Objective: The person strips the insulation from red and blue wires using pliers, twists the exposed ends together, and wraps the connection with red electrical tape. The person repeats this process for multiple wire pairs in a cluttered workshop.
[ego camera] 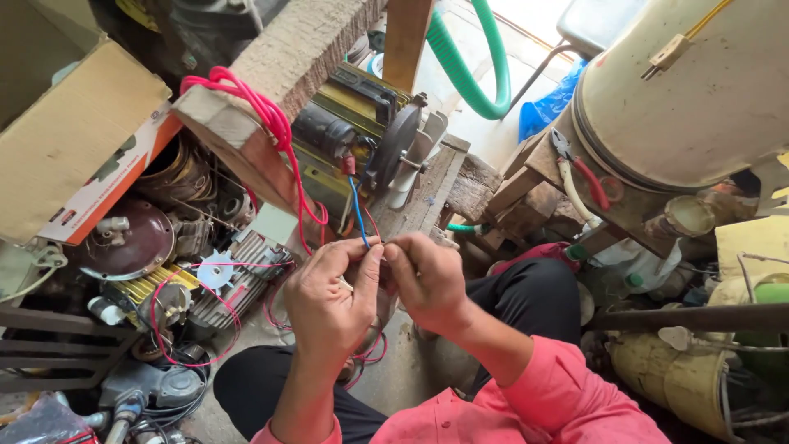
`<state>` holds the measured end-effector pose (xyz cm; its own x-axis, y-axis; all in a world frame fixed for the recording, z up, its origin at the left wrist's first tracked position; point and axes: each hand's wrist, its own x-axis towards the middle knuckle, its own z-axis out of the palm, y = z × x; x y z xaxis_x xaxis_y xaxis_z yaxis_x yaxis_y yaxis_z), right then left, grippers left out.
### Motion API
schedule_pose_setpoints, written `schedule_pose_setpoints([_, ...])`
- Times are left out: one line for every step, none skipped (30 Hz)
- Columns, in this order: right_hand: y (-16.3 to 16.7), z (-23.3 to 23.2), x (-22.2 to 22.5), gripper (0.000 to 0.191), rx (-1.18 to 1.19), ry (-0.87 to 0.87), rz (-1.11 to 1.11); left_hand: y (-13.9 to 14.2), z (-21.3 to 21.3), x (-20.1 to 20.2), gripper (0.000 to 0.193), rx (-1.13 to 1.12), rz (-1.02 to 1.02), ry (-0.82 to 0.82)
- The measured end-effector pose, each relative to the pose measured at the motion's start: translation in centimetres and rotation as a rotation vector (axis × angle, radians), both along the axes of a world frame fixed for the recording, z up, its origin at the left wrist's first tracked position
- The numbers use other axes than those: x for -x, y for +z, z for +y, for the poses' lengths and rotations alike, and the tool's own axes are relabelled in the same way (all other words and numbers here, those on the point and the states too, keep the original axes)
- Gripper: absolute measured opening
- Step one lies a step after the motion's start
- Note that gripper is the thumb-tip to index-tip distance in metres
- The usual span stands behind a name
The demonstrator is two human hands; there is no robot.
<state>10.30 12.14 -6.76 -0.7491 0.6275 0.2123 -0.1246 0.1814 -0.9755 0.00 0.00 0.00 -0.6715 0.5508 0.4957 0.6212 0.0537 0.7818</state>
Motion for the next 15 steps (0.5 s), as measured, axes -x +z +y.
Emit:
schedule_pose_setpoints([0.2, -0.4, -0.1, 0.024, 0.527, 0.102, -0.067, 0.2, -0.1, 0.1, 0.009, -0.001, -0.014, -0.008])
schedule_pose_setpoints([0.5, -0.5, -0.2, 0.025, 0.521, 0.125, -0.066, 0.4, -0.2, 0.1, 0.009, 0.004, -0.003, -0.010])
schedule_pose_setpoints([0.7, -0.5, -0.3, 0.025, 0.514, 0.150, -0.063, 0.6, -0.3, 0.2, 0.009, 0.008, 0.011, -0.011])
schedule_pose_setpoints([1.1, -0.4, -0.3, 0.025, 0.507, 0.174, -0.057, 0.8, -0.3, 0.3, 0.008, 0.011, 0.027, -0.013])
schedule_pose_setpoints([1.4, -0.2, -0.2, 0.026, 0.498, 0.196, -0.048, 1.1, -0.3, 0.4, 0.009, 0.018, 0.028, -0.008])
schedule_pose_setpoints([1.8, -0.1, -0.3, 0.026, 0.491, 0.220, -0.045, 1.4, -0.4, 0.3, 0.009, 0.026, 0.024, 0.000])
schedule_pose_setpoints([2.1, -0.1, -0.3, 0.027, 0.485, 0.245, -0.042, 1.6, -0.6, 0.2, 0.010, 0.035, 0.019, 0.008])
schedule_pose_setpoints([2.4, -0.2, -0.3, 0.023, 0.127, 0.181, -0.012, 1.8, -0.7, 0.3, 0.010, 0.052, 0.012, 0.010])
schedule_pose_setpoints([2.7, -0.2, -0.3, 0.023, -0.083, 0.156, -0.029, 2.0, -0.8, 0.4, 0.010, 0.070, 0.002, 0.016])
schedule_pose_setpoints([2.8, 0.1, 0.0, 0.023, -0.265, 0.135, -0.039, 2.1, -0.9, 0.3, 0.011, 0.087, -0.012, 0.022])
schedule_pose_setpoints([2.9, 0.4, 0.2, 0.023, -0.387, 0.127, -0.049, 2.2, -0.9, 0.2, 0.010, 0.097, -0.017, 0.025])
schedule_pose_setpoints([3.0, 0.6, 0.2, 0.023, -0.393, 0.144, -0.061, 2.2, -1.0, 0.2, 0.010, 0.110, -0.023, 0.025])
schedule_pose_setpoints([3.0, 0.8, 0.3, 0.023, -0.384, 0.164, -0.071, 2.1, -1.1, 0.0, 0.010, 0.121, -0.027, 0.027])
schedule_pose_setpoints([3.0, 1.0, 0.4, 0.023, -0.372, 0.182, -0.079, 2.1, -1.1, 0.1, 0.010, 0.110, -0.022, 0.017])
schedule_pose_setpoints([3.0, 1.0, 0.3, 0.023, -0.331, 0.192, -0.081, 2.1, -1.1, 0.2, 0.010, 0.096, -0.016, 0.006])
